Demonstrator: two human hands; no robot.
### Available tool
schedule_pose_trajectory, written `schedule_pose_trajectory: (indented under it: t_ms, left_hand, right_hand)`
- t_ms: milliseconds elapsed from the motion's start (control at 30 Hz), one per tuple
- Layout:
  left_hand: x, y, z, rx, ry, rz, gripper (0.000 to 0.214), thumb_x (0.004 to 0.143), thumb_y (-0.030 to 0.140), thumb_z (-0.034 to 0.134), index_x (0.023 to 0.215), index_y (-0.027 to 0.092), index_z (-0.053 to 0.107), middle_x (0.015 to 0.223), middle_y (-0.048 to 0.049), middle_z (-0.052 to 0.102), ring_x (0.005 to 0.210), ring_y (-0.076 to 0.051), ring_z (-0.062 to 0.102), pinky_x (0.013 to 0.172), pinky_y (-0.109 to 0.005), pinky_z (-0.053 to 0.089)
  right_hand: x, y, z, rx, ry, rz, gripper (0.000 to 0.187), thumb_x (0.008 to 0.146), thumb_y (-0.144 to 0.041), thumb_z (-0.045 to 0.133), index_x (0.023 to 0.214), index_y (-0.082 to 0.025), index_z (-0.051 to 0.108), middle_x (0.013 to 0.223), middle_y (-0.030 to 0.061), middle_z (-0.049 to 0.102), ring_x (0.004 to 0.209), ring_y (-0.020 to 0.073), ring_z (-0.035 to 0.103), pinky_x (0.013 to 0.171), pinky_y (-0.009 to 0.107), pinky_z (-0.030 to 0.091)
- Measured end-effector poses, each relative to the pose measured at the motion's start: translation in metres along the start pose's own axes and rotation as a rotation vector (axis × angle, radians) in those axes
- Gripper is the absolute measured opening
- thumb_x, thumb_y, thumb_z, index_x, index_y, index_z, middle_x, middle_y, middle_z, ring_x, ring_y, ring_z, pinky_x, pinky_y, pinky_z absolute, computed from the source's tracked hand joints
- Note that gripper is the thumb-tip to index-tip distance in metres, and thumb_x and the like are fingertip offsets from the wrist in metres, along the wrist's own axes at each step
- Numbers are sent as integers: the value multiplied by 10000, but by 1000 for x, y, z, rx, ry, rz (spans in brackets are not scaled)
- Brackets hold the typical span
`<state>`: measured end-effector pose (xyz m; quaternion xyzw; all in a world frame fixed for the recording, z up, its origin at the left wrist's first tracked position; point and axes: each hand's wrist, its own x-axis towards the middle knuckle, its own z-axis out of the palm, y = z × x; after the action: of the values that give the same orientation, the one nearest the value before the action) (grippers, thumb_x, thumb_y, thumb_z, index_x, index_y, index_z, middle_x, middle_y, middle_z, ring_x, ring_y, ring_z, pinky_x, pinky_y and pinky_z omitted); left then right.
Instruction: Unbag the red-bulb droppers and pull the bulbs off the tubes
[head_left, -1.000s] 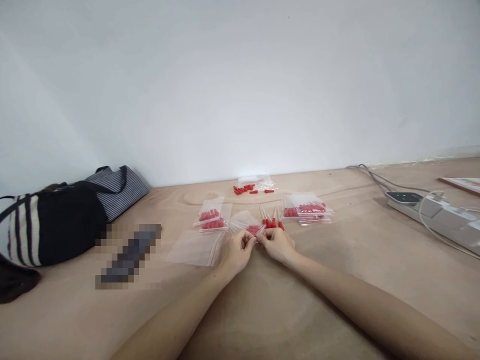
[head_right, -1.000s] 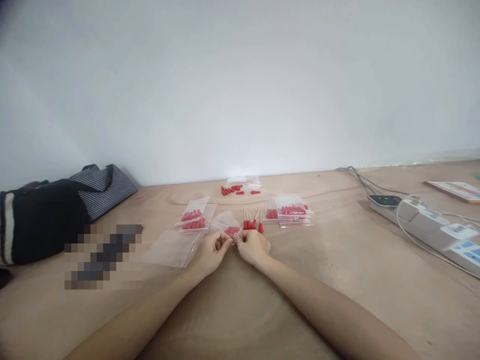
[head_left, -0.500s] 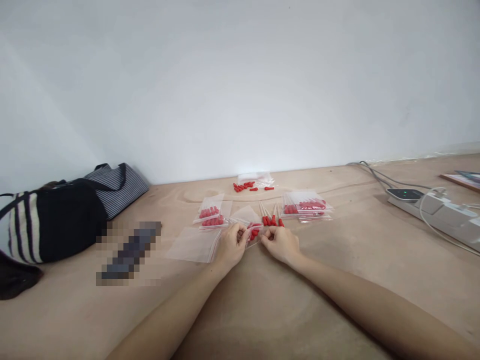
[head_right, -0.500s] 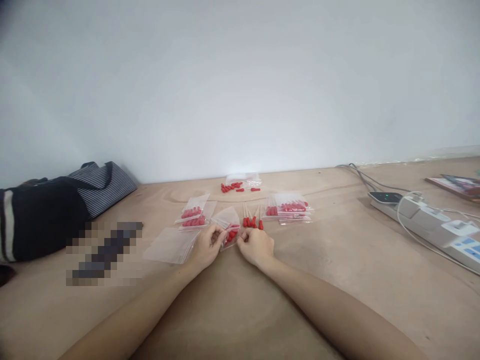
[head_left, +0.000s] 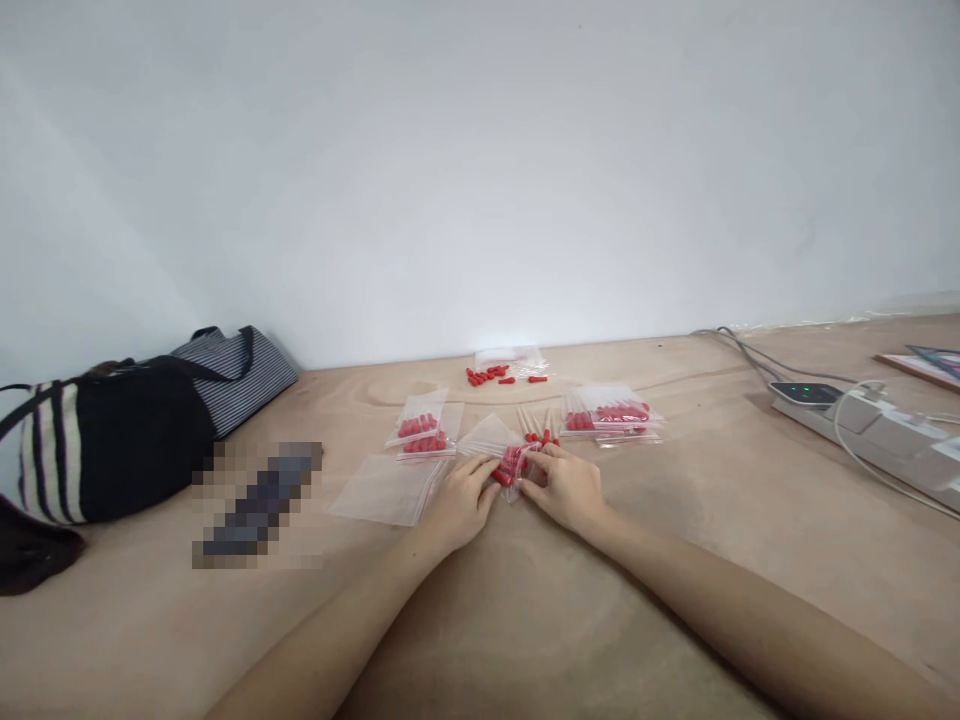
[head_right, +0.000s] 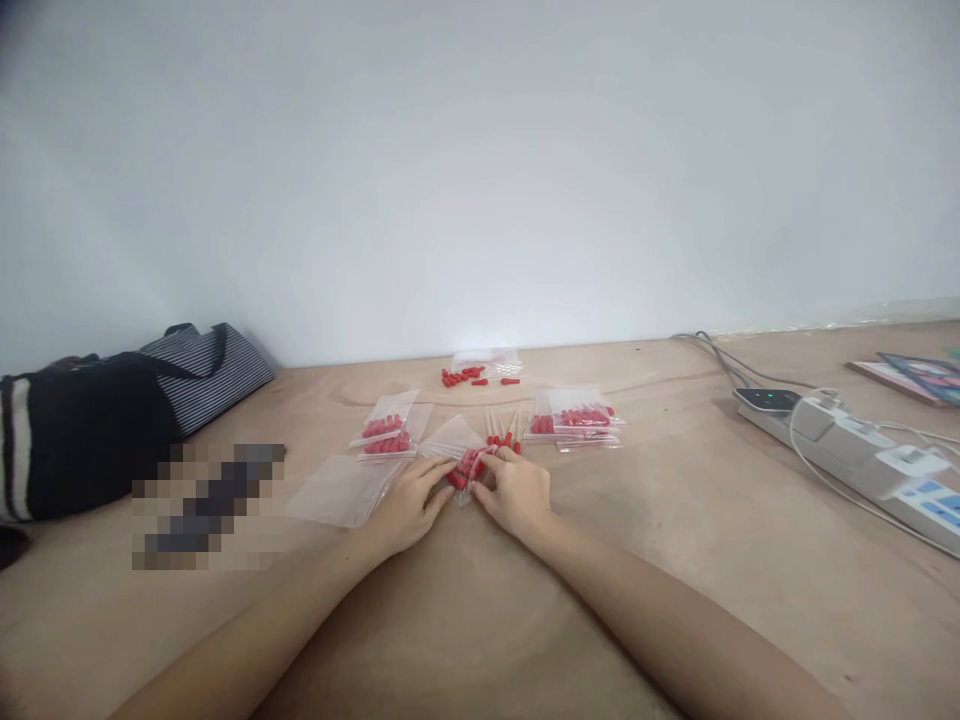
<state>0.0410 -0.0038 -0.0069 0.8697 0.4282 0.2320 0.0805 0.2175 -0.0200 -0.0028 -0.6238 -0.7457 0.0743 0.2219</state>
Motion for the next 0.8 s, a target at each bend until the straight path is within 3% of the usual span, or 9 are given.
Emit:
schedule_pose_trajectory:
  t_ms: [267, 367, 467, 567, 800]
  left_hand:
    - [-20, 14, -8, -97, -19, 99, 229, 800, 192, 468, 995, 193, 588, 970, -64, 616, 914, -186, 560, 824, -340, 454]
    - [-20, 8, -11, -77, -3, 110, 215, 780, 226, 511, 977, 202, 595, 1057, -75, 581, 1003, -208, 523, 876, -372, 423]
    - [-18, 2, -15, -69, -26, 87, 311, 764, 265, 537, 1071, 213, 551, 1167, -83, 530, 1088, -231, 475, 913, -399, 395]
    - [-17, -1, -17, -90, -76, 66, 307, 785, 269, 504, 1084, 207, 538, 1098, -74, 579, 997, -204, 538, 860, -355, 435]
    - [-25, -6, -17, -23, -1, 66, 233, 793, 288, 493, 987, 195, 584, 957, -72, 632, 877, -207, 572, 785, -351, 457]
  right_hand:
    - [-12, 10, -13, 110, -65, -191, 148, 707, -316, 582, 833, -242, 603, 916, 13, 554, 886, 160, 505, 679, 254, 363]
    - [-8, 21, -18, 171, -128, -203, 100, 669, -247, 611, 760, -216, 584, 841, 4, 547, 812, 147, 509, 684, 256, 366]
    - [-4, 29, -19, 266, -150, -271, 98, 665, -192, 596, 758, -204, 567, 829, 0, 553, 791, 132, 510, 707, 251, 373]
    - [-2, 29, -16, 316, -144, -350, 126, 672, -148, 564, 786, -204, 567, 857, 3, 578, 837, 138, 506, 726, 249, 369]
    - [0, 17, -16, 209, -205, -374, 209, 667, -183, 563, 875, -203, 563, 815, 14, 575, 794, 149, 499, 678, 241, 360]
